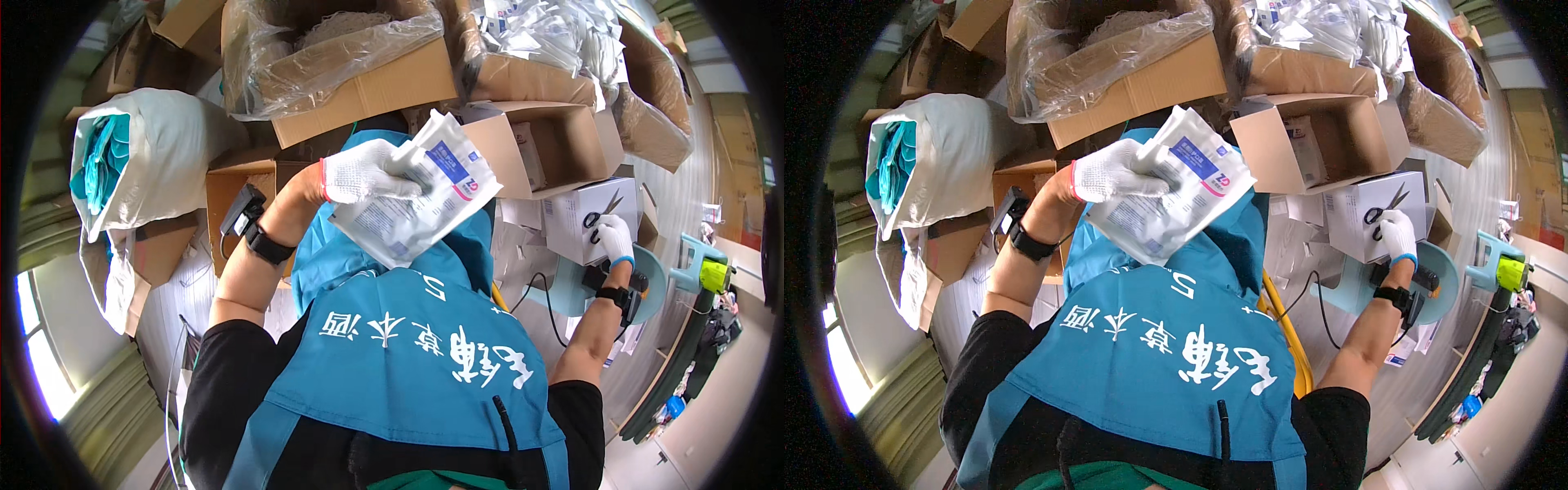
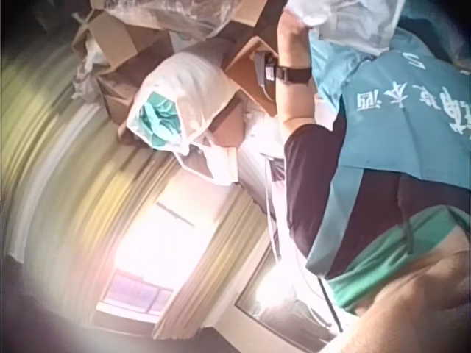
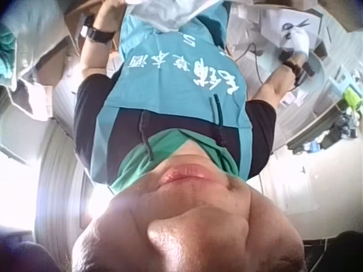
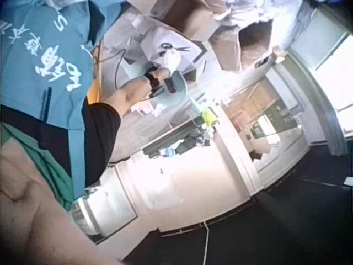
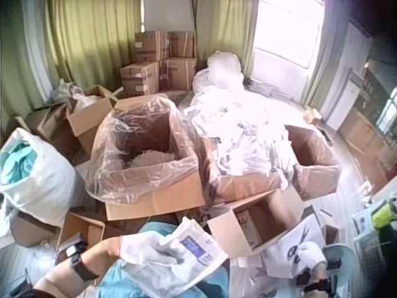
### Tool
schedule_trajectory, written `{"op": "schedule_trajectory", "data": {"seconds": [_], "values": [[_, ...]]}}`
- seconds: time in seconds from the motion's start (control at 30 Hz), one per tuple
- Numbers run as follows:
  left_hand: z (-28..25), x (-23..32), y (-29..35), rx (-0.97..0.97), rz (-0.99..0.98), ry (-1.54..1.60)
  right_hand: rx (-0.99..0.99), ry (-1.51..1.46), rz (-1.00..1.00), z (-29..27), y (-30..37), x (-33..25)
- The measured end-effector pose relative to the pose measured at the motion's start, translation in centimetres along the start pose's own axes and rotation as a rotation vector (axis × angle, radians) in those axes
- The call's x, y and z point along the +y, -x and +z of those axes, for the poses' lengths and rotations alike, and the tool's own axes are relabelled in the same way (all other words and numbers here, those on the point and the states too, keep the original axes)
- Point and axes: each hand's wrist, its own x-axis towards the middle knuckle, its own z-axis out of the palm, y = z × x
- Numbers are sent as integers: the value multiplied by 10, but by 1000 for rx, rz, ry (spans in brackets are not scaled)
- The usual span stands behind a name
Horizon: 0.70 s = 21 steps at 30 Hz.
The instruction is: Packing green surgical masks into individual plastic bags and organizing them in a cardboard box.
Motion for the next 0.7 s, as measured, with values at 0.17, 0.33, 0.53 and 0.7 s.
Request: {"op": "schedule_trajectory", "data": {"seconds": [0.17, 0.33, 0.53, 0.7], "values": [[9, -5, -16, -172, 170, 45, 104, -694, -454, 1, 52, -221], [25, 6, -41, -263, 7, -171, -142, -546, -852, 36, 72, -314], [50, 0, -47, 209, 144, -318, 195, -352, -1002, 65, 66, -320], [56, -6, -69, 541, 346, -837, 44, -951, -461, 78, 37, -335]]}}
